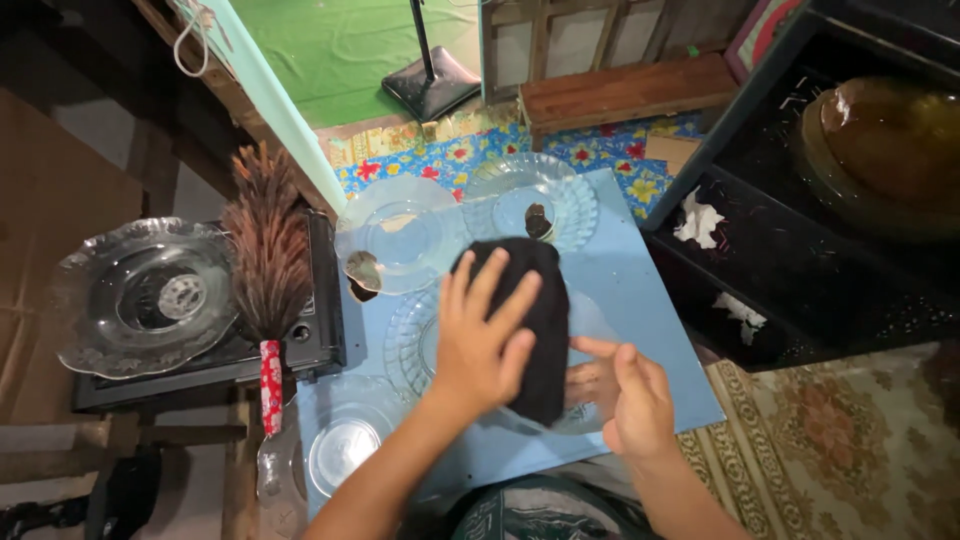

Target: Wiping and dusting glass plates and a bowl clean using a cloth and feather duster.

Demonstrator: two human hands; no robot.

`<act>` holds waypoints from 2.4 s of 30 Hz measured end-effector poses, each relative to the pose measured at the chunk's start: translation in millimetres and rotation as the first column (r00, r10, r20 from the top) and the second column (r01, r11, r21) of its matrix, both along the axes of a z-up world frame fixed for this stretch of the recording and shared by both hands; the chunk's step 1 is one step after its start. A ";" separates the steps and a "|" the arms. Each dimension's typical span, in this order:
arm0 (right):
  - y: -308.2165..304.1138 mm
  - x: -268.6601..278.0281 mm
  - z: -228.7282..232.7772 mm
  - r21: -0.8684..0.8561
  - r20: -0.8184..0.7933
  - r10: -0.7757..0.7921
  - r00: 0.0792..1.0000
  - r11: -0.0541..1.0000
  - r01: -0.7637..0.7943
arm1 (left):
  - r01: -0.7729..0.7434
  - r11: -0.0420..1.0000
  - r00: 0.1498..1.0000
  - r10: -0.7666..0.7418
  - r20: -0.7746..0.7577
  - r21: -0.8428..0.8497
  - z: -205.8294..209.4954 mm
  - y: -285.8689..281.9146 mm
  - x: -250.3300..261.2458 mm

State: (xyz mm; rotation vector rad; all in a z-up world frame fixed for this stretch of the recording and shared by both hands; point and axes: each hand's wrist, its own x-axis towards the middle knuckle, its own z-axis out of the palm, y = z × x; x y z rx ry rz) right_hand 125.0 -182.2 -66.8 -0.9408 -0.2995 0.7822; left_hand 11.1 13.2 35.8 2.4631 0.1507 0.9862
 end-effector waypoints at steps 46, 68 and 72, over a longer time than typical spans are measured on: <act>1.4 16.6 4.0 0.157 -0.175 -0.100 0.979 0.979 0.128 | -0.068 0.922 0.989 0.011 0.150 0.382 -52.5 -27.1 -16.5; -16.5 -41.8 53.3 -0.211 0.677 0.116 0.727 0.977 0.040 | -0.013 0.704 0.932 0.265 0.246 -0.711 -64.3 -18.0 -8.8; 11.7 -35.0 87.0 -0.124 0.991 0.126 0.050 0.992 -0.036 | -0.022 0.736 0.939 0.247 0.238 -0.676 -68.4 -20.2 -20.8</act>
